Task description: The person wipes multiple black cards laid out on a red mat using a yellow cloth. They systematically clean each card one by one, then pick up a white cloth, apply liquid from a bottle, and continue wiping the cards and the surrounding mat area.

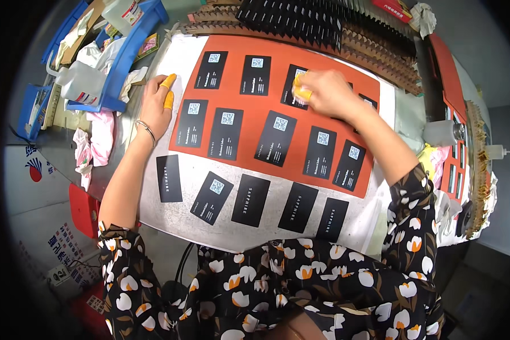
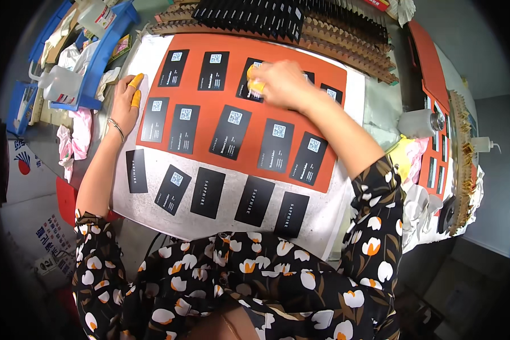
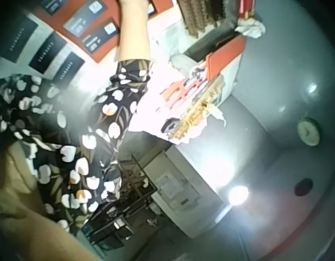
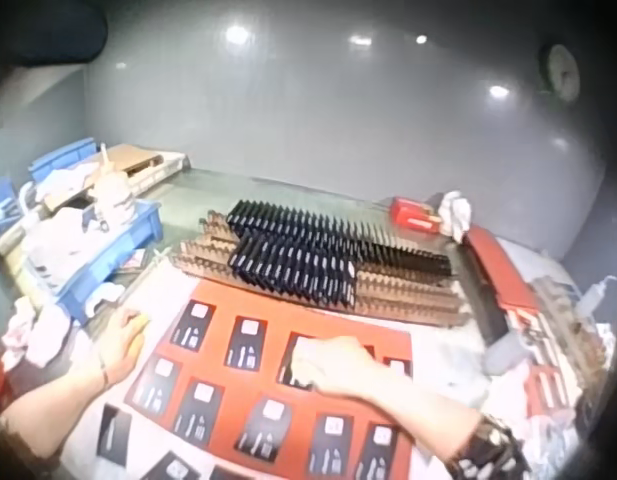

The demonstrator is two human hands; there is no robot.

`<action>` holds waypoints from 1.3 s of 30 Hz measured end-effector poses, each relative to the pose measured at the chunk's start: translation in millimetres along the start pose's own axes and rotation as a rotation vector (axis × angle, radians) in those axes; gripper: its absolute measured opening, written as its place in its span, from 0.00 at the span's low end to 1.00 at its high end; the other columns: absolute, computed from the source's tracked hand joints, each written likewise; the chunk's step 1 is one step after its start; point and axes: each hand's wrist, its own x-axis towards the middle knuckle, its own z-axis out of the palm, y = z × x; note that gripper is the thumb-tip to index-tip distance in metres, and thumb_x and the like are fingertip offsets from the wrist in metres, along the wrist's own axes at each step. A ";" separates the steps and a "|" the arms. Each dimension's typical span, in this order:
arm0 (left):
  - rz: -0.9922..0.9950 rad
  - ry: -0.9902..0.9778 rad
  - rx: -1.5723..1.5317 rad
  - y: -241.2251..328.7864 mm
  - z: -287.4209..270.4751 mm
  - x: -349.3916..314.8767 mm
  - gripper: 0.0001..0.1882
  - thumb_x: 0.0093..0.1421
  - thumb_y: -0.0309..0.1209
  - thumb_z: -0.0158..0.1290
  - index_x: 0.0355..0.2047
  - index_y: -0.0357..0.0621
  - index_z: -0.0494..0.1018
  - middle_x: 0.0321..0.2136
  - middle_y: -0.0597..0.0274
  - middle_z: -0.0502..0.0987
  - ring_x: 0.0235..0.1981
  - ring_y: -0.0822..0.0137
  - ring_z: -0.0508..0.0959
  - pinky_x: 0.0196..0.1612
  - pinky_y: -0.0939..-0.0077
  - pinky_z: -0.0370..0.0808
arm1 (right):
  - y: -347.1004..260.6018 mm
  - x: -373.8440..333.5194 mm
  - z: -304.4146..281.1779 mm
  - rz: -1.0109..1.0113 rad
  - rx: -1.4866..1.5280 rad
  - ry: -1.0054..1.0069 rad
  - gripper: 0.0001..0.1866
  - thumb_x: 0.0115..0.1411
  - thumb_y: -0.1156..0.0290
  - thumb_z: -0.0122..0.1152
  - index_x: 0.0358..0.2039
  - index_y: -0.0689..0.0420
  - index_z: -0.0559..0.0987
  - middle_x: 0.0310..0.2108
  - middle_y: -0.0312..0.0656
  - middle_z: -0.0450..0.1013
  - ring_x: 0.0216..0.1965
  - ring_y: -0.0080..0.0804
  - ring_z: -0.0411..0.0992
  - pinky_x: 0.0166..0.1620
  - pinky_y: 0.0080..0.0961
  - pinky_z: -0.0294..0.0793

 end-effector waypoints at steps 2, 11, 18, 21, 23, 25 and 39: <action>-0.006 0.000 -0.009 0.1 -1.6 0.8 0.18 0.50 0.17 0.44 0.44 0.34 0.67 0.47 0.50 0.64 0.49 0.50 0.63 0.52 0.65 0.61 | 14.1 3.2 -7.2 0.101 -0.004 0.017 0.06 0.50 0.71 0.52 0.30 0.55 0.75 0.27 0.45 0.73 0.30 0.46 0.71 0.32 0.40 0.69; -0.014 -0.008 -0.024 -2.2 -0.2 -0.4 0.17 0.50 0.17 0.44 0.42 0.34 0.68 0.48 0.49 0.64 0.49 0.49 0.63 0.52 0.64 0.60 | 1.3 -16.6 -4.6 0.021 -0.017 0.015 0.06 0.52 0.69 0.52 0.28 0.56 0.74 0.24 0.45 0.71 0.26 0.46 0.71 0.29 0.40 0.68; -0.015 0.001 -0.007 -4.8 -1.2 -2.2 0.16 0.52 0.19 0.44 0.43 0.34 0.68 0.47 0.50 0.65 0.48 0.50 0.64 0.52 0.65 0.61 | -5.9 -51.0 -29.3 0.130 0.112 0.216 0.07 0.47 0.75 0.53 0.30 0.57 0.73 0.27 0.45 0.72 0.30 0.46 0.71 0.33 0.36 0.70; 0.017 0.013 0.021 -3.5 0.3 -0.8 0.16 0.52 0.19 0.44 0.43 0.34 0.67 0.46 0.49 0.65 0.48 0.49 0.64 0.51 0.64 0.61 | -7.9 -66.9 -55.6 0.351 -0.019 0.104 0.08 0.51 0.71 0.54 0.31 0.59 0.74 0.29 0.49 0.73 0.31 0.46 0.72 0.34 0.36 0.69; 0.041 0.026 0.018 -4.8 2.6 0.3 0.16 0.52 0.19 0.44 0.43 0.34 0.67 0.46 0.49 0.65 0.48 0.49 0.64 0.51 0.64 0.61 | 1.6 -78.4 -56.5 0.451 0.061 0.115 0.09 0.53 0.69 0.54 0.31 0.61 0.73 0.29 0.50 0.73 0.31 0.47 0.72 0.34 0.35 0.69; 0.048 0.030 0.012 -4.0 3.6 1.5 0.16 0.52 0.19 0.44 0.44 0.34 0.67 0.46 0.49 0.65 0.48 0.49 0.64 0.51 0.64 0.61 | 13.1 -86.2 -56.1 0.608 0.241 0.111 0.10 0.54 0.67 0.55 0.31 0.62 0.73 0.29 0.52 0.73 0.31 0.47 0.72 0.34 0.34 0.69; 0.040 0.005 0.046 -4.7 -1.8 -0.6 0.15 0.54 0.18 0.43 0.44 0.32 0.67 0.46 0.49 0.65 0.47 0.50 0.66 0.50 0.67 0.63 | 8.2 -76.8 -15.7 0.156 0.028 -0.002 0.06 0.46 0.74 0.54 0.27 0.58 0.73 0.25 0.48 0.72 0.26 0.50 0.70 0.29 0.43 0.68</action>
